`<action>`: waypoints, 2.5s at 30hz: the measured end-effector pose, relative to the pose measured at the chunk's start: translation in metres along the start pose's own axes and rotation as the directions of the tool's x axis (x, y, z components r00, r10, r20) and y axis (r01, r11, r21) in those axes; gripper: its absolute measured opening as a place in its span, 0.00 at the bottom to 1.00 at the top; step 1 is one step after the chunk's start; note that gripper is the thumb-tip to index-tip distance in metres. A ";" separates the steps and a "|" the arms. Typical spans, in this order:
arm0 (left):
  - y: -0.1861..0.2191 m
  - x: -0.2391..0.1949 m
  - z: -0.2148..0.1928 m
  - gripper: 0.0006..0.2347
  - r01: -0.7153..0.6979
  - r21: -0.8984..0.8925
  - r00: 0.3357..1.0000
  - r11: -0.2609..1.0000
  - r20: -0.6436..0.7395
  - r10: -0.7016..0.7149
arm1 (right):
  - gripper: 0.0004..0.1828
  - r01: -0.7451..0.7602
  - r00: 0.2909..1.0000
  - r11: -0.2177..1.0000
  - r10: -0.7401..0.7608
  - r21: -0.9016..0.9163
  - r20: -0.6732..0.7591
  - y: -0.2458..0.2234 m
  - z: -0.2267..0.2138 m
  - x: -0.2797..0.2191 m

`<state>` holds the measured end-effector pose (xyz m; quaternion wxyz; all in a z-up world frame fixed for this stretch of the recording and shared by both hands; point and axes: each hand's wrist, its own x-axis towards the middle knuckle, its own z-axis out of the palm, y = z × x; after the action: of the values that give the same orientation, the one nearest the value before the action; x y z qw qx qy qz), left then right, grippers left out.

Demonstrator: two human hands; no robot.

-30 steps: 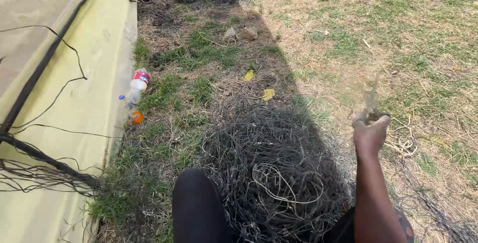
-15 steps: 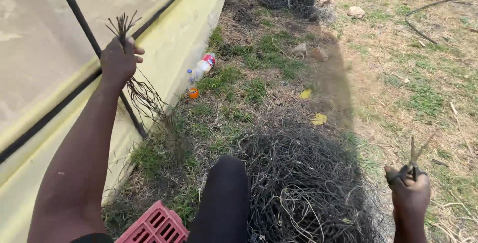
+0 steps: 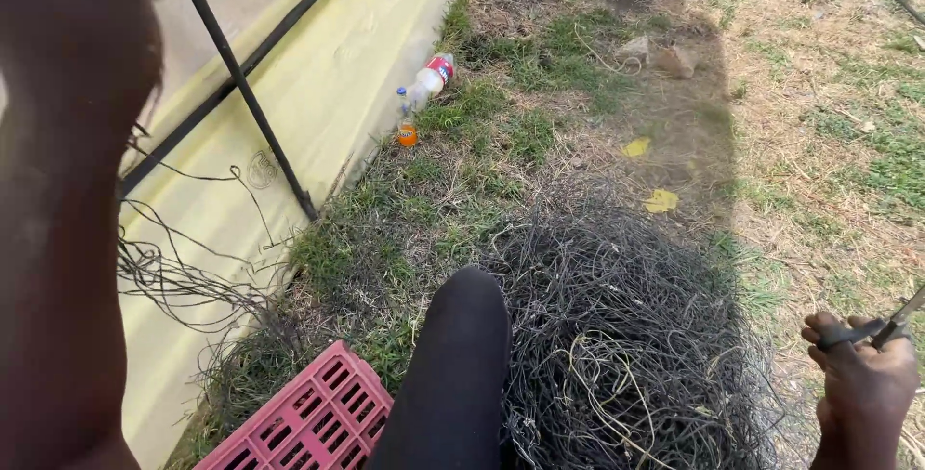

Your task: Cutting dried vines into smaller pieces using scissors while sitting on the ground

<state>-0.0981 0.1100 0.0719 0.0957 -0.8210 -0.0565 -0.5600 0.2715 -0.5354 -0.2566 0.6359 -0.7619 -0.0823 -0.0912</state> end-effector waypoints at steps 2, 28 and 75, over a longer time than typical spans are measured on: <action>0.132 0.003 0.011 0.13 -0.022 -0.248 0.985 0.968 0.159 0.063 | 0.22 -0.004 1.000 1.000 0.005 0.010 -0.009 -0.014 0.005 -0.007; 0.452 -0.245 0.319 0.26 0.818 -0.332 0.313 0.471 0.942 0.121 | 0.05 -0.318 0.760 0.833 0.509 -0.452 0.403 0.075 0.132 -0.059; 0.413 -0.222 0.314 0.19 0.959 -0.158 0.165 -0.237 0.986 0.009 | 0.36 -0.428 0.902 0.893 0.412 -0.140 -0.129 0.017 0.027 0.015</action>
<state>0.1887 -0.2208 -0.2843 -0.7555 -0.6392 -0.1430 -0.0151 0.2910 -0.5120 -0.2742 0.5785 -0.8063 0.1228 0.0057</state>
